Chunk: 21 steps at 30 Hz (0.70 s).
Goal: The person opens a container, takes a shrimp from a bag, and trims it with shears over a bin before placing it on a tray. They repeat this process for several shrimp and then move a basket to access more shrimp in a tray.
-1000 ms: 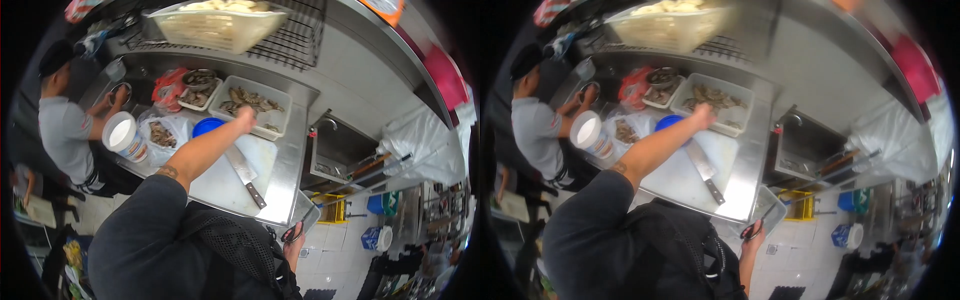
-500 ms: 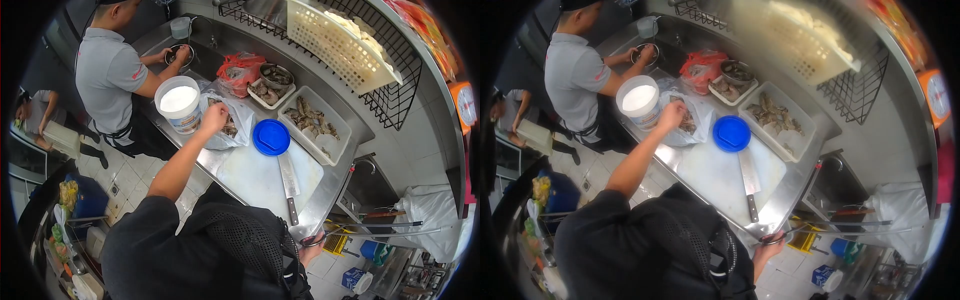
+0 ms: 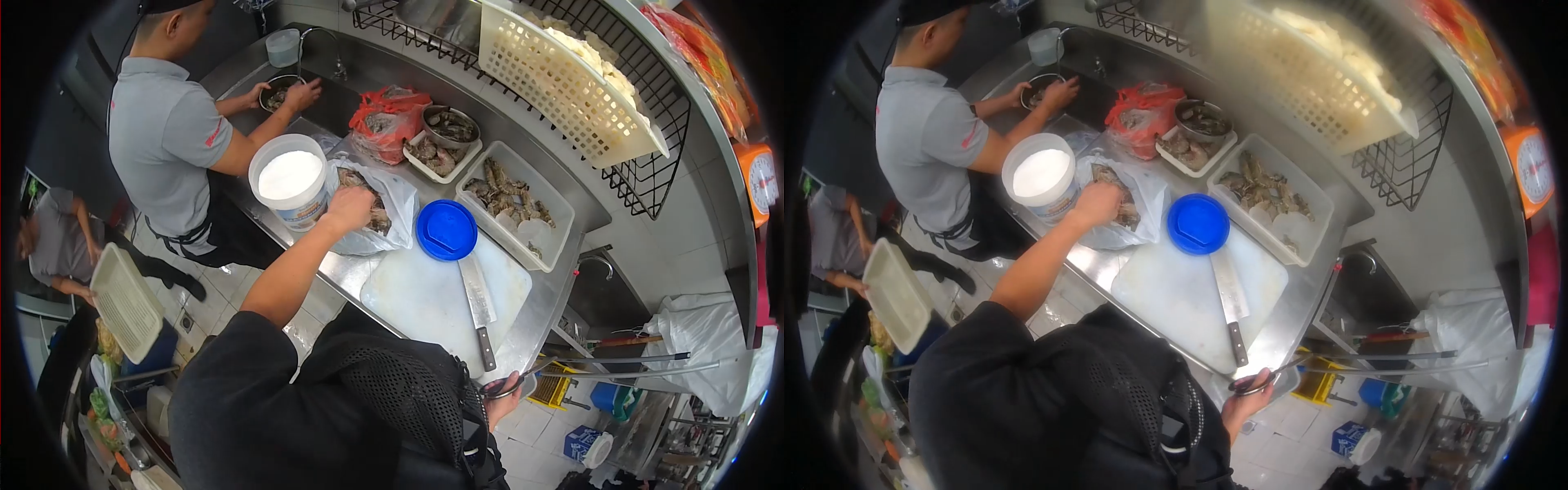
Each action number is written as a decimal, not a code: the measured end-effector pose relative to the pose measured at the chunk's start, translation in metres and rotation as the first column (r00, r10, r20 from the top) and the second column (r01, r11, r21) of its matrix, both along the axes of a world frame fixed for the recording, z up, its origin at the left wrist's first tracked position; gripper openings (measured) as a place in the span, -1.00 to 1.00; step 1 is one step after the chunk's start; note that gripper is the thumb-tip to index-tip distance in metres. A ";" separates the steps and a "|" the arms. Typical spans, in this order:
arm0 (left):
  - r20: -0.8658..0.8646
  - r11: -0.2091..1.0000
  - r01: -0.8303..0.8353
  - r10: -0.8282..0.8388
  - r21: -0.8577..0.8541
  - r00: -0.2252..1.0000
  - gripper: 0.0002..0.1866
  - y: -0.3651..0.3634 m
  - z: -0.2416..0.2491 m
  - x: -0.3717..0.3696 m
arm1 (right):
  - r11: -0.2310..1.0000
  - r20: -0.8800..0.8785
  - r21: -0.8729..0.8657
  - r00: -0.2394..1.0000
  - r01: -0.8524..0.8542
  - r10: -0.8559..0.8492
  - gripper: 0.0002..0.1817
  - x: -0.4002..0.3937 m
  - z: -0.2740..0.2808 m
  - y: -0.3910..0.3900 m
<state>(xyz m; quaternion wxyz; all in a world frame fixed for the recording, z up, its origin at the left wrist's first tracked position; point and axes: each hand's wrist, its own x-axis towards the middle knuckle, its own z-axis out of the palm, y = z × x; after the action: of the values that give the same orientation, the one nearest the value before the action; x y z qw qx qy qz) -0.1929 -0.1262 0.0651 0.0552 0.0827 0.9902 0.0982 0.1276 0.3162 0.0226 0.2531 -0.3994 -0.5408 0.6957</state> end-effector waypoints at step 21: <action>0.321 0.683 0.040 -0.393 0.729 0.862 -0.86 0.163 -0.019 0.148 | 0.977 0.064 -0.083 0.979 0.197 -0.192 -0.70 0.033 0.000 0.006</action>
<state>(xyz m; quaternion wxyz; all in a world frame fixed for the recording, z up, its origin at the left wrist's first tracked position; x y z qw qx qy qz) -0.0445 0.0365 0.0457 0.2604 0.1921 0.8183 0.4750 0.1608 0.3226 0.0227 0.2866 -0.4805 -0.4744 0.6797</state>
